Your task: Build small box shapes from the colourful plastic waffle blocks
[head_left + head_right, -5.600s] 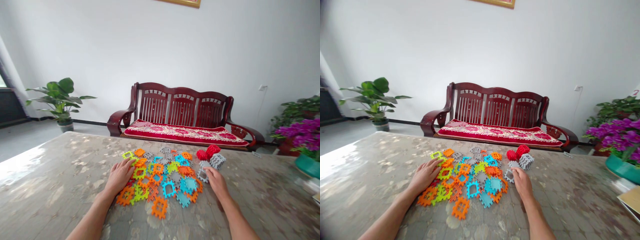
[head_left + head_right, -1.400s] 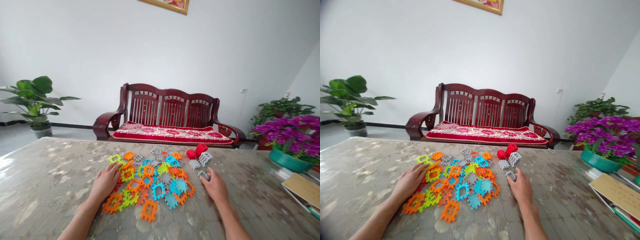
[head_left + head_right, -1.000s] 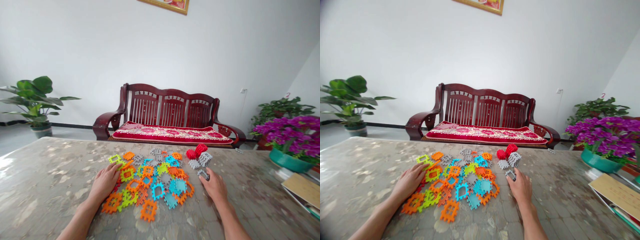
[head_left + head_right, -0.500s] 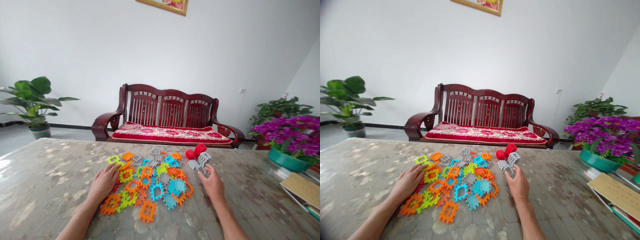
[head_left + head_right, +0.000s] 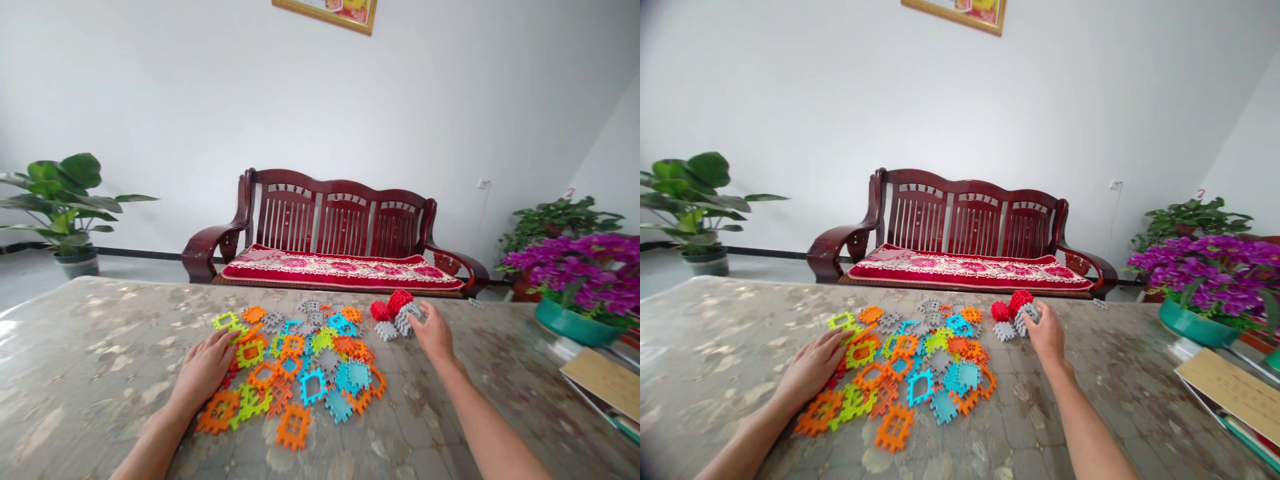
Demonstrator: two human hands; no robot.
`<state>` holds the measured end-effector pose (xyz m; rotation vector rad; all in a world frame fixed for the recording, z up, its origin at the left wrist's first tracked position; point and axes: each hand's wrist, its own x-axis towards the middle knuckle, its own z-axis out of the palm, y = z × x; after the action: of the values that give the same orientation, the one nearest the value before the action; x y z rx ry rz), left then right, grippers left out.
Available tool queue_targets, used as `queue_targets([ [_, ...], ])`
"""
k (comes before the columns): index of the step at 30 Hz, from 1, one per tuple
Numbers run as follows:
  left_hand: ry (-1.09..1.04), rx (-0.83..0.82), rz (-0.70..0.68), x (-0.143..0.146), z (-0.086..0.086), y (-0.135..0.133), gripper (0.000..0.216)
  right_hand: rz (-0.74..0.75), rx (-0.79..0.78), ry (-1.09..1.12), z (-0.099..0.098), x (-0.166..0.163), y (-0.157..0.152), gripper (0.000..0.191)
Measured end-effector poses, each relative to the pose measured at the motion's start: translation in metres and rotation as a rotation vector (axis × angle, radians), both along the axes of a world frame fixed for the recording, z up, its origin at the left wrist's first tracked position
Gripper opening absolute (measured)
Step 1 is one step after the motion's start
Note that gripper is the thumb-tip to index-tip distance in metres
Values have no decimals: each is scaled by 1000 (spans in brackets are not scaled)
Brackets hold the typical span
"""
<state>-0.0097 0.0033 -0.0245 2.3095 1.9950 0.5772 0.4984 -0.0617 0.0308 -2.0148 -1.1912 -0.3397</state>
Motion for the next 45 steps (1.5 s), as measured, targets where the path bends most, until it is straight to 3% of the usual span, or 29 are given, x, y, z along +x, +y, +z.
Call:
queue_targets([
  [5,24,-9,-14,-1,0,1,48,-38,-120,-58,3,8,10,52],
  [17,4,3,-8,-3,-5,3,47,-60,-237,-116,11,13,14,52],
  [23,8,-2,-13,-2,-4,2,48,15,-45,-167,12,-2,5,44],
  [27,6,-17,-5,2,4,-4,46,251,137,-46,-3,-41,-3,43],
  [30,2,-31,-3,4,10,-7,46,382,144,95,-26,-74,-7,42],
  [36,-5,-29,-1,6,11,-9,44,381,98,342,-62,-94,-9,44],
  [45,4,-11,12,6,9,-8,43,435,29,273,-70,-90,-10,39],
])
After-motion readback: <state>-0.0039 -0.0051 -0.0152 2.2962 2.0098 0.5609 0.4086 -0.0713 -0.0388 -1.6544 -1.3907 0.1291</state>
